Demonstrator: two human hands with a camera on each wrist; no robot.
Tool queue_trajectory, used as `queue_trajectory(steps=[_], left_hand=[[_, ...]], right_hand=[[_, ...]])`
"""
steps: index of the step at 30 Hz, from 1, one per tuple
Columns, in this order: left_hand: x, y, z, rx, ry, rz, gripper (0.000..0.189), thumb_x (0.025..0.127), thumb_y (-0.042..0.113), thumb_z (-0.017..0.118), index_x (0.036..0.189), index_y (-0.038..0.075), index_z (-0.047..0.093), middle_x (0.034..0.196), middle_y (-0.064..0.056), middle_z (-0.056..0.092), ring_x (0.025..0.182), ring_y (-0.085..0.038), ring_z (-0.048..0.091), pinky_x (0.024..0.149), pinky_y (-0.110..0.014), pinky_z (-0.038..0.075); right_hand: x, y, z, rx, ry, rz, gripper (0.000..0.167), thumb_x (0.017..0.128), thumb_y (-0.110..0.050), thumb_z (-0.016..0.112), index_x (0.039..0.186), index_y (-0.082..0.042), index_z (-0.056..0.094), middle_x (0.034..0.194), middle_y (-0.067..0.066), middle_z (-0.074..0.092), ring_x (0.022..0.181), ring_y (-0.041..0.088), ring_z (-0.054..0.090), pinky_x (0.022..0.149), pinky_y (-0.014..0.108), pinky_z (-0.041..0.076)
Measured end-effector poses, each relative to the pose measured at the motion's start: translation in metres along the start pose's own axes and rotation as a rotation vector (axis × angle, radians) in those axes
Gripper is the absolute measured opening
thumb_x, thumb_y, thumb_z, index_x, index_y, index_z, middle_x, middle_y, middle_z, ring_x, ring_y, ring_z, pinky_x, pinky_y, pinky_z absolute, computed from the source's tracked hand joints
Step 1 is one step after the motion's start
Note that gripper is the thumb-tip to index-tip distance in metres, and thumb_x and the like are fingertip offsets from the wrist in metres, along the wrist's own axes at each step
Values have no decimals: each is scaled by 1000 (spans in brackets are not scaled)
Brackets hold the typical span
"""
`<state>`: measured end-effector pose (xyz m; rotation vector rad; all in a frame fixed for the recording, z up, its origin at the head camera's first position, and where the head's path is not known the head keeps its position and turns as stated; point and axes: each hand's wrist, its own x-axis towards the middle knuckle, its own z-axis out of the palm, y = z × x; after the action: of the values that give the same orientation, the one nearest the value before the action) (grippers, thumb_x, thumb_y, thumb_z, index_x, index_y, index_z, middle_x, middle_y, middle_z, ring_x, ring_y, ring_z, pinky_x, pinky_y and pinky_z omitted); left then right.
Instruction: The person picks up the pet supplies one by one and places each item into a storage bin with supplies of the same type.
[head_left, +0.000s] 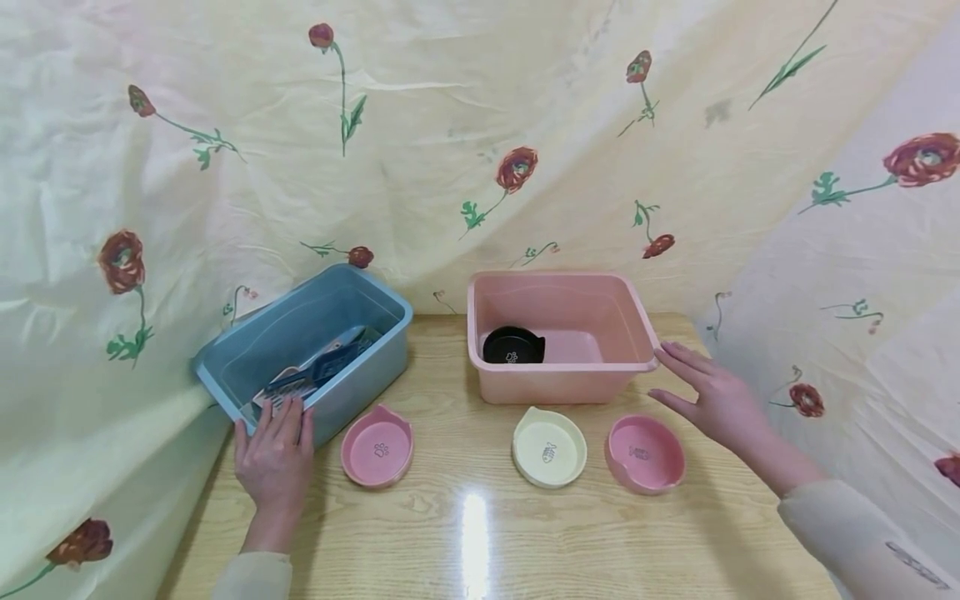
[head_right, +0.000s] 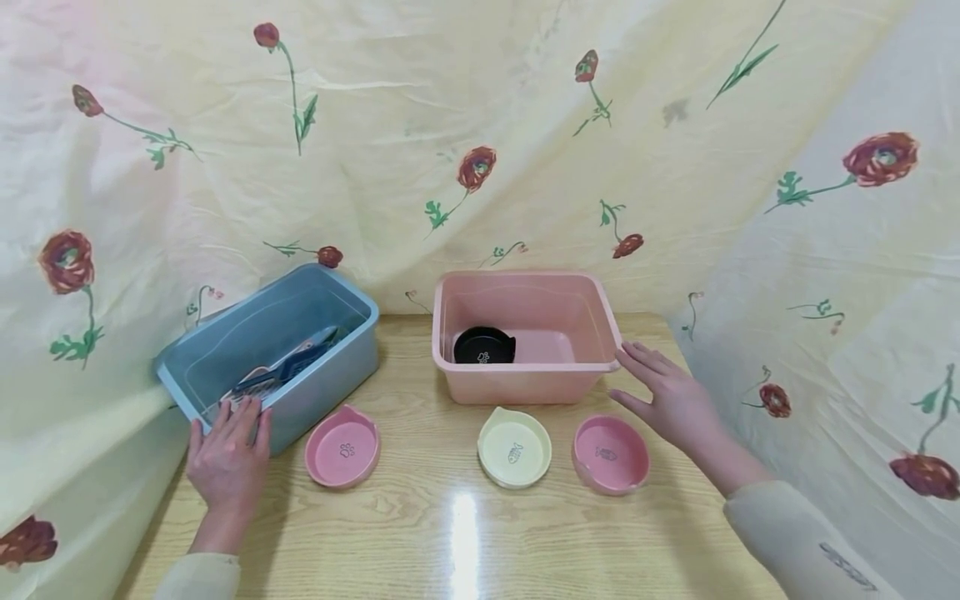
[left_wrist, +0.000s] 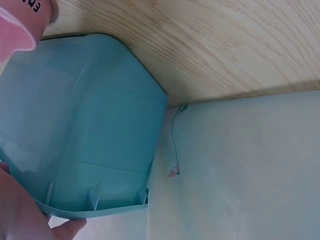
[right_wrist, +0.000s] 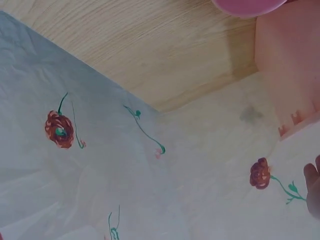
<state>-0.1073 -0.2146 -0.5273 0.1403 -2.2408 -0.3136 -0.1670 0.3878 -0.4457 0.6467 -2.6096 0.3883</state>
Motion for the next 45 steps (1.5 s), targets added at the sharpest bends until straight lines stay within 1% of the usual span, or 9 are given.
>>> queue_trajectory(steps=[3, 8, 10, 14, 19, 30, 35, 41, 45], left_hand=[[0, 0, 1, -10, 18, 7, 33, 93, 16, 81, 123, 2, 78, 125, -21, 73, 120, -48, 69, 118, -69, 39], [0, 1, 1, -14, 28, 10, 33, 93, 15, 80, 122, 2, 78, 124, -21, 73, 118, -48, 70, 117, -69, 40], [0, 1, 2, -16, 32, 12, 32, 93, 15, 80, 122, 2, 79, 124, -21, 73, 118, -48, 70, 116, -70, 40], [0, 2, 3, -30, 52, 18, 31, 92, 15, 81, 120, 2, 79, 122, -21, 74, 116, -48, 71, 115, -70, 41], [0, 2, 2, -17, 27, 16, 32, 93, 16, 81, 121, 1, 79, 123, -21, 74, 117, -48, 71, 116, -70, 41], [0, 1, -2, 6, -33, 2, 34, 94, 19, 81, 123, 1, 78, 125, -22, 73, 119, -48, 70, 116, -70, 40], [1, 1, -2, 4, -44, 3, 35, 94, 19, 81, 124, 1, 77, 126, -23, 72, 120, -48, 69, 117, -70, 40], [3, 1, -2, 0, -32, 16, 36, 93, 18, 82, 124, 0, 77, 124, -23, 73, 119, -48, 70, 116, -70, 40], [4, 1, -3, 7, -42, 12, 37, 94, 20, 81, 125, 1, 77, 125, -23, 72, 121, -48, 68, 117, -70, 39]], right_hand=[[4, 3, 9, -3, 26, -30, 78, 94, -67, 68, 141, -5, 69, 144, 20, 66, 131, 46, 62, 104, 63, 52], [7, 7, 29, 27, 87, -65, 68, 96, -54, 75, 143, -4, 67, 145, 20, 65, 135, 46, 60, 123, 48, 40], [7, 9, 40, 44, 142, -81, 67, 98, -55, 72, 140, -2, 69, 142, 22, 67, 133, 47, 61, 125, 43, 36], [7, 11, 59, 62, 246, -81, 82, 102, -70, 50, 130, 4, 73, 134, 26, 69, 127, 50, 64, 127, 37, 33], [5, 6, 73, 73, 277, -39, 83, 104, -69, 46, 127, 6, 74, 133, 27, 69, 127, 51, 64, 129, 32, 27], [5, 2, 94, 99, 362, -7, 70, 106, -60, 55, 127, 4, 75, 132, 24, 71, 129, 48, 64, 126, 43, 36], [6, -1, 95, 69, 374, -11, 64, 107, -57, 56, 131, 0, 74, 132, 22, 72, 127, 45, 66, 127, 40, 36], [7, -2, 92, 56, 403, -37, 44, 98, -33, 77, 128, -2, 76, 126, 21, 74, 120, 44, 71, 121, 41, 43], [7, -3, 91, 25, 389, -38, 42, 100, -34, 76, 126, -1, 77, 125, 21, 75, 119, 43, 71, 115, 49, 49]])
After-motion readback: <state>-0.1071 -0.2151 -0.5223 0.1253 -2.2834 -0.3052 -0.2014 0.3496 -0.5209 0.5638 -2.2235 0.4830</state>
